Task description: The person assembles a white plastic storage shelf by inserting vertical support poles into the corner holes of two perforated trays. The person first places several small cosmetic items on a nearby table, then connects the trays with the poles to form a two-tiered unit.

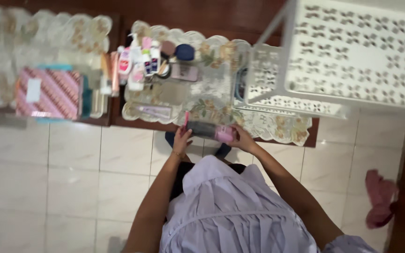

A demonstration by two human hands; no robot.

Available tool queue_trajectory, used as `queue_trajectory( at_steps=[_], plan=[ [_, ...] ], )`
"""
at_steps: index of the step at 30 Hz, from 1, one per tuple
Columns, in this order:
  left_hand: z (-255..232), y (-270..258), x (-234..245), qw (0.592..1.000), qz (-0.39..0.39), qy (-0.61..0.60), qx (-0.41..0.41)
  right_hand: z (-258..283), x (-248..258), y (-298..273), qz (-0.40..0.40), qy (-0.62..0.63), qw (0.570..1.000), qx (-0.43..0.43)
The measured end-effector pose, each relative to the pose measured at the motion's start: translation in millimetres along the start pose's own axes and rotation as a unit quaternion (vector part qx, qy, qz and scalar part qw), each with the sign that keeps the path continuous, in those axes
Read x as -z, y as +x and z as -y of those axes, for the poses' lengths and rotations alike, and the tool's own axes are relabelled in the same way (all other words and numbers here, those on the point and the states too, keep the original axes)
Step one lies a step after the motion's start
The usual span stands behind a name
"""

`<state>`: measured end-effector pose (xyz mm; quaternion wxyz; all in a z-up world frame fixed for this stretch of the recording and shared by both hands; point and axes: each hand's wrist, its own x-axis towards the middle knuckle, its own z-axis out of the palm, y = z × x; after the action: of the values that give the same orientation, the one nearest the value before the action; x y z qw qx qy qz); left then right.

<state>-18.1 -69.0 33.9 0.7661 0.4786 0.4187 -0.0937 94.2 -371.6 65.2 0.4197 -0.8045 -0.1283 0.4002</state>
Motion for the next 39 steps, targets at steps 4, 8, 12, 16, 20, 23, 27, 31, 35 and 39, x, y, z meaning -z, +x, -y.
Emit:
queue_trajectory(
  at_steps=[4, 8, 12, 16, 20, 23, 27, 31, 35, 39],
  plan=[
    [-10.2, -5.7, 37.9, 0.998, -0.050, -0.035, -0.017, 34.6, -20.1, 31.0, 0.023, 0.012, 0.998, 0.054],
    [-21.9, -7.6, 73.8, 0.993, -0.077, -0.072, -0.045, 57.8, -47.4, 64.6, 0.053, 0.070, 0.992, 0.089],
    [-37.2, -4.3, 108.1, 0.986, -0.075, -0.133, -0.073, 83.9, -67.2, 97.7, 0.084, 0.032, 0.995, 0.048],
    [-51.3, 3.7, 140.2, 0.986, -0.081, -0.131, -0.071, 107.5, -96.5, 126.2, 0.089, 0.062, 0.993, 0.037],
    [-66.0, 15.9, 171.5, 0.982, -0.076, -0.155, -0.073, 128.6, -121.7, 159.5, 0.081, 0.093, 0.992, 0.027],
    [-73.3, 24.1, 190.6, 0.983, -0.085, -0.155, -0.051, 142.0, -140.4, 185.6, 0.070, 0.174, 0.982, -0.009],
    [-84.9, 40.2, 208.1, 0.986, -0.071, -0.145, -0.030, 156.3, -156.1, 220.7, 0.017, 0.081, 0.996, 0.015],
    [-90.8, 56.0, 222.8, 0.991, -0.059, -0.119, -0.010, 163.7, -174.1, 247.7, -0.021, 0.036, 0.999, 0.018],
    [-94.8, 70.6, 233.4, 0.993, -0.046, -0.105, 0.003, 169.2, -192.1, 271.5, -0.053, 0.019, 0.997, 0.059],
    [-95.3, 81.7, 240.1, 0.996, -0.037, -0.084, 0.008, 168.3, -205.6, 285.1, -0.096, -0.027, 0.990, 0.099]
  ],
)
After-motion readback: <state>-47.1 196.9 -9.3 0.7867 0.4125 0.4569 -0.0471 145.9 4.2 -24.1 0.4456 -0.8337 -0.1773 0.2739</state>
